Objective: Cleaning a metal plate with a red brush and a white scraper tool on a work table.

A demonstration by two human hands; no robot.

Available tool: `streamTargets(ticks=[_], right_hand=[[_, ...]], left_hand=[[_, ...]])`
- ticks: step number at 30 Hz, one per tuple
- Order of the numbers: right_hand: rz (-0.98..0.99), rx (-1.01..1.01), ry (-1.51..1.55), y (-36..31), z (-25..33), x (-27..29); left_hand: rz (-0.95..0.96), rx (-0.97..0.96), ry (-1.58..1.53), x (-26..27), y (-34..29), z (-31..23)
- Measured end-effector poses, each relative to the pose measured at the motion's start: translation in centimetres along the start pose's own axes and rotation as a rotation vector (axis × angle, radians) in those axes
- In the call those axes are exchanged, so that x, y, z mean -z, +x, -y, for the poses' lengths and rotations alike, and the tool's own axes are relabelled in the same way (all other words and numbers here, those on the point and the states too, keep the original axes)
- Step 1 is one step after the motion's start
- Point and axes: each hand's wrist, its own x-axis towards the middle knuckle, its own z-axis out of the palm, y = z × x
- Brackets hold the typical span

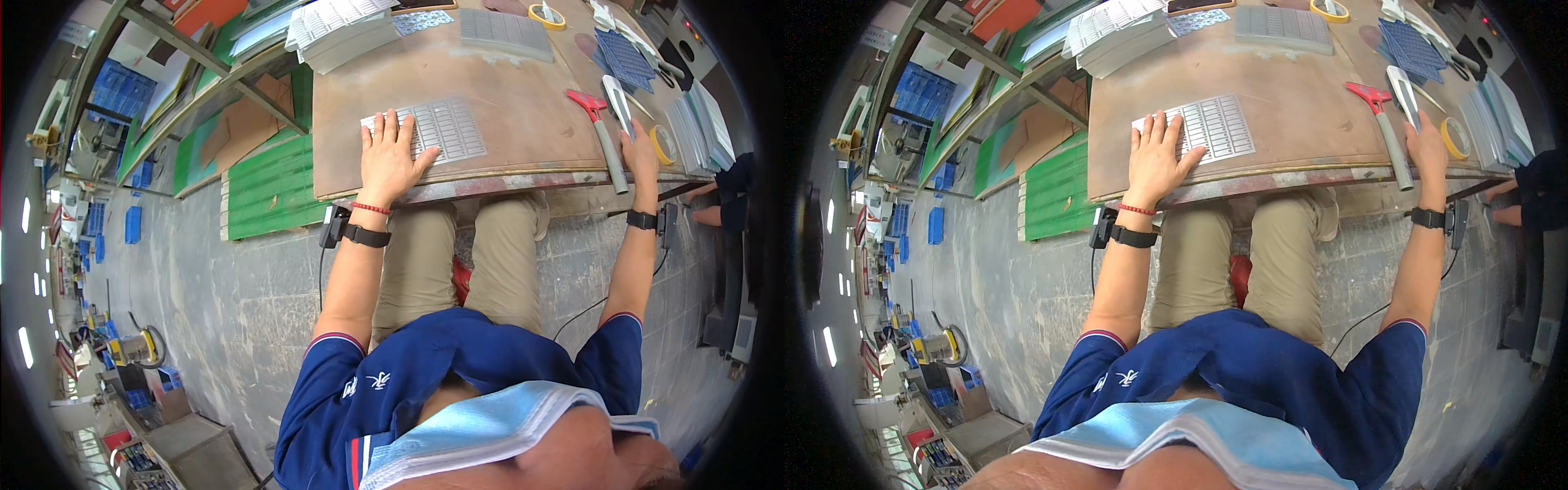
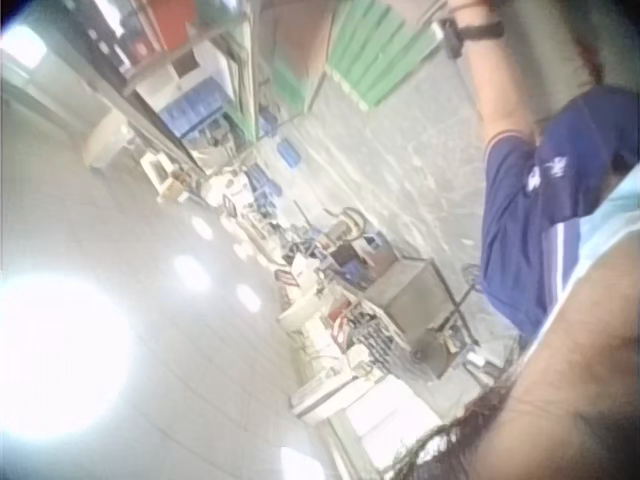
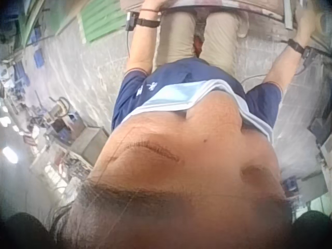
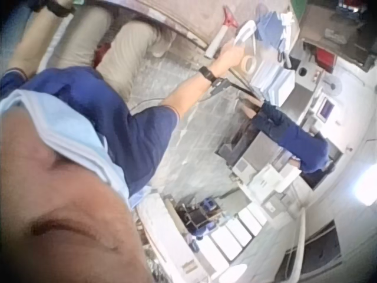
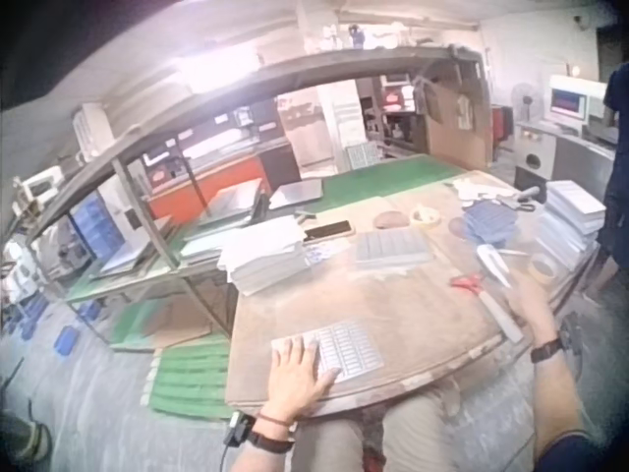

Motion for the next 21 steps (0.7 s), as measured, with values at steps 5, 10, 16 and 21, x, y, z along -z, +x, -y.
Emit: streamTargets(ticks=[5,10,16,21], right_hand=[[-0.099,0.03,-0.015,-0.8,-0.3,-1.2],[-0.476,0.138,-0.2,-3.4,1.8,0.8],[-0.356,0.17,0.047,-9.5,4.3,4.0],[-0.011,0.152,0.066,-9.6,7.2,2.1]], left_hand=[[0.037,0.013,0.054,0.1,0.0,-0.1],[-0.005,-0.017,0.021,-0.1,-0.7,0.5],[-0.009,-0.01,0.013,0.5,-0.4,-0.2],[-0.021,0.003,0.015,0.8,-0.2,0.5]])
